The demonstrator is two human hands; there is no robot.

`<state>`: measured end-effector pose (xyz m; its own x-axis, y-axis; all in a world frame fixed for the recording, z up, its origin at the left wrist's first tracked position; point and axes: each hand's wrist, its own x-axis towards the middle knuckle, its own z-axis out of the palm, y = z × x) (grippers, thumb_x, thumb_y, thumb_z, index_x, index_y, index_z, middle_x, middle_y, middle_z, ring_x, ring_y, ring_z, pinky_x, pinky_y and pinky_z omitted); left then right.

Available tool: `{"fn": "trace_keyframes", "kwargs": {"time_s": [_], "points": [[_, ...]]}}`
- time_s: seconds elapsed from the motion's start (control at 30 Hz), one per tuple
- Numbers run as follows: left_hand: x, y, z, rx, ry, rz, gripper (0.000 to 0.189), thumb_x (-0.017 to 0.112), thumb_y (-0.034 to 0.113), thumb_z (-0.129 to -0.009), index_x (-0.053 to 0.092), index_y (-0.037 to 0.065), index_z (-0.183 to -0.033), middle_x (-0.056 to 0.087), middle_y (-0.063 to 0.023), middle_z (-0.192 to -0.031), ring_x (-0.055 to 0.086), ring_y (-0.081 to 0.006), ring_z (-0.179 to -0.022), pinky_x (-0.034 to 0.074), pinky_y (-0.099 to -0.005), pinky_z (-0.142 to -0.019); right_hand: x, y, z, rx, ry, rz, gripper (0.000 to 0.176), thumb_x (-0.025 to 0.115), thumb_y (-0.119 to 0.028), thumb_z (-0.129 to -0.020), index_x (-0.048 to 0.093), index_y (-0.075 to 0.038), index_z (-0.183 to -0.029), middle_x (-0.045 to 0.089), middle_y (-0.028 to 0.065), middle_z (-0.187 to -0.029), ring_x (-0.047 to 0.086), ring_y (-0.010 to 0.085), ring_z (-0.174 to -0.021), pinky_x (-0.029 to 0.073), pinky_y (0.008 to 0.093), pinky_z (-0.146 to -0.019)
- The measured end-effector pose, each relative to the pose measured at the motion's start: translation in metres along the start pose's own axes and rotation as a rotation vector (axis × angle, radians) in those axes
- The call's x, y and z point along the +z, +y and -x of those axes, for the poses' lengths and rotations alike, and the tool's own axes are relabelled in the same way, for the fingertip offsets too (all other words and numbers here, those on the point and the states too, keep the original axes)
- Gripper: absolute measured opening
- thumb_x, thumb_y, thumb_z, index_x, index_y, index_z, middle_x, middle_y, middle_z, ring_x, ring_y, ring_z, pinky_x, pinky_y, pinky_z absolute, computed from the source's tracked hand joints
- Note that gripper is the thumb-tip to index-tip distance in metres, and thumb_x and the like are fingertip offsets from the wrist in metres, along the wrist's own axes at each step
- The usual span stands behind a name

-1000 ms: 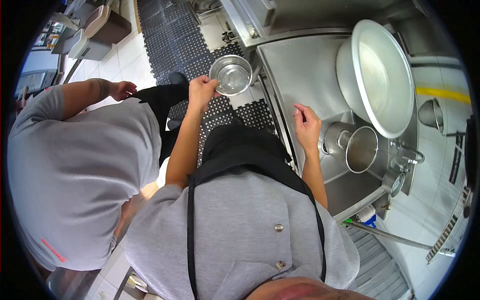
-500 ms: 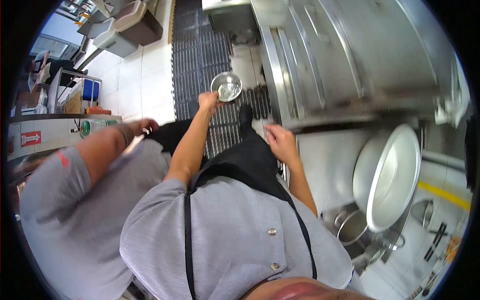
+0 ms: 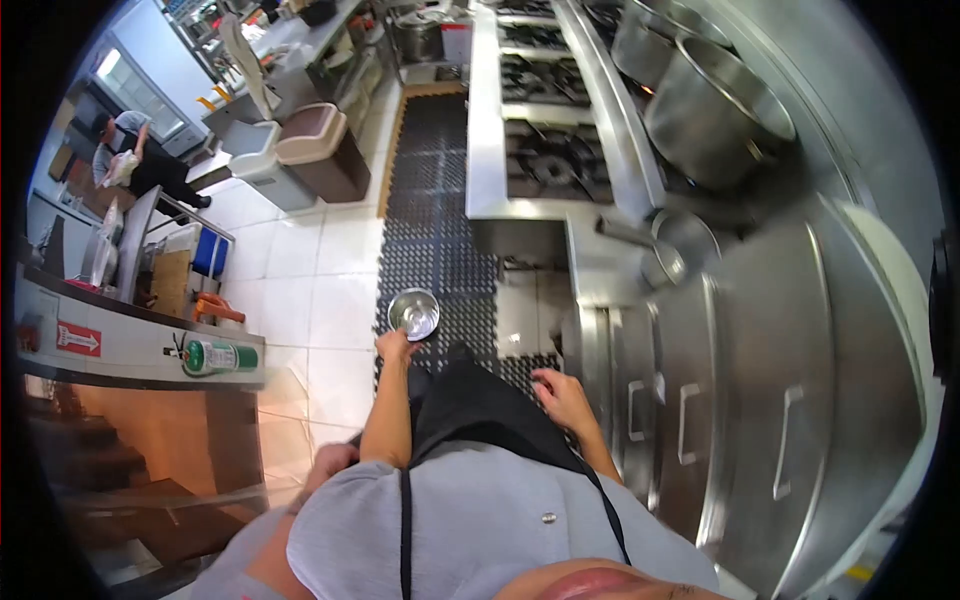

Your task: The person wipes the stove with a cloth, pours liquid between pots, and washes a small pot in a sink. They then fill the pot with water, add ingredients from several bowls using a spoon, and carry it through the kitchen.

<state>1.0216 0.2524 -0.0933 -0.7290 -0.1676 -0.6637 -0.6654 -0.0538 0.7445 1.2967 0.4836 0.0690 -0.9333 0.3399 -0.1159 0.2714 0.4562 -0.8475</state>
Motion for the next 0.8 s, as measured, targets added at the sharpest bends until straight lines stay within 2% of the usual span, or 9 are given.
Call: {"fn": "trace_keyframes", "kwargs": {"time_s": [0.07, 0.1, 0.17, 0.3, 0.4, 0.5, 0.63, 0.7, 0.8], "points": [[-0.004, 0.025, -0.018, 0.046, 0.04, -0.001, 0.009, 0.054, -0.003, -0.072, 0.047, -0.003, -0.078, 0.053, -0.0134, -0.072, 0.056, -0.0228, -0.057, 0.054, -0.0406, -0.047, 0.0, -0.003, -0.034, 0.174, -0.023, -0.044, 0.025, 0.056, -0.016, -0.079, 0.061, -0.001, -0.099, 0.062, 0.016, -0.077, 0.061, 0.0312, -0.071, 0.047, 0.0376, -0.064], [-0.007, 0.036, -0.028, 0.049, 0.057, 0.021, 0.006, 0.053, -0.003, -0.073, 0.049, -0.004, -0.078, 0.055, -0.0131, -0.07, 0.058, -0.0225, -0.054, 0.055, -0.0386, -0.047, 0.003, 0.001, -0.053, 0.162, -0.023, -0.043, 0.025, 0.056, -0.016, -0.079, 0.061, -0.001, -0.099, 0.062, 0.016, -0.077, 0.061, 0.0312, -0.071, 0.047, 0.0376, -0.064], [-0.02, 0.055, -0.054, 0.052, 0.011, 0.007, 0.006, 0.052, -0.001, -0.074, 0.052, -0.005, -0.078, 0.058, -0.0141, -0.072, 0.061, -0.0232, -0.057, 0.055, -0.0367, -0.047, 0.015, 0.012, -0.096, 0.158, -0.069, 0.077, 0.024, 0.058, -0.014, -0.08, 0.06, -0.001, -0.1, 0.063, 0.0156, -0.075, 0.062, 0.023, -0.067, 0.048, 0.0322, -0.063], [-0.037, 0.099, -0.105, 0.096, 0.036, -0.006, 0.007, 0.051, 0.0, -0.074, 0.05, -0.005, -0.069, 0.056, -0.0136, -0.071, 0.062, -0.0251, -0.058, 0.056, -0.0356, -0.046, 0.034, -0.008, -0.198, 0.271, -0.053, -0.089, 0.022, 0.059, -0.017, -0.08, 0.062, -0.002, -0.096, 0.063, 0.0148, -0.072, 0.062, 0.0236, -0.066, 0.048, 0.034, -0.063], [-0.039, 0.142, -0.128, 0.034, 0.046, 0.011, 0.011, 0.052, -0.004, -0.072, 0.047, -0.003, -0.062, 0.056, -0.0147, -0.071, 0.061, -0.0251, -0.058, 0.057, -0.0376, -0.047, 0.049, -0.022, -0.283, 0.149, -0.078, 0.055, 0.017, 0.059, -0.017, -0.079, 0.063, -0.002, -0.087, 0.063, 0.0138, -0.071, 0.061, 0.0236, -0.064, 0.047, 0.0347, -0.06], [-0.036, 0.185, -0.153, 0.012, 0.067, -0.021, 0.005, 0.051, -0.004, -0.072, 0.047, -0.004, -0.069, 0.055, -0.0156, -0.073, 0.063, -0.0277, -0.064, 0.059, -0.0431, -0.057, 0.06, -0.039, -0.368, 0.033, -0.079, 0.035, 0.016, 0.059, -0.017, -0.079, 0.062, -0.001, -0.08, 0.062, 0.0136, -0.07, 0.059, 0.023, -0.061, 0.045, 0.0346, -0.058], [-0.03, 0.218, -0.198, 0.019, 0.103, 0.069, 0.01, 0.053, 0.0, -0.074, 0.046, -0.005, -0.069, 0.053, -0.0152, -0.071, 0.061, -0.0273, -0.063, 0.059, -0.0449, -0.06, 0.067, -0.067, -0.465, 0.026, -0.05, 0.043, 0.016, 0.059, -0.018, -0.079, 0.061, -0.001, -0.079, 0.06, 0.0153, -0.067, 0.058, 0.0237, -0.06, 0.045, 0.0346, -0.057], [-0.02, 0.242, -0.219, 0.007, 0.132, 0.125, 0.012, 0.054, 0.0, -0.074, 0.046, -0.006, -0.069, 0.053, -0.0163, -0.071, 0.06, -0.028, -0.064, 0.059, -0.046, -0.062, 0.069, -0.077, -0.515, 0.075, -0.158, 0.071, 0.016, 0.058, -0.017, -0.077, 0.062, -0.002, -0.081, 0.062, 0.0181, -0.075, 0.06, 0.0346, -0.072, 0.047, 0.04, -0.065], [-0.026, 0.256, -0.261, -0.011, 0.128, 0.126, 0.013, 0.056, 0.002, -0.072, 0.046, -0.006, -0.069, 0.053, -0.0162, -0.072, 0.06, -0.0284, -0.066, 0.058, -0.0437, -0.06, 0.074, -0.098, -0.589, 0.045, -0.23, 0.062, 0.016, 0.057, -0.017, -0.077, 0.062, -0.002, -0.081, 0.062, 0.018, -0.074, 0.061, 0.0346, -0.071, 0.047, 0.0413, -0.065]]}}
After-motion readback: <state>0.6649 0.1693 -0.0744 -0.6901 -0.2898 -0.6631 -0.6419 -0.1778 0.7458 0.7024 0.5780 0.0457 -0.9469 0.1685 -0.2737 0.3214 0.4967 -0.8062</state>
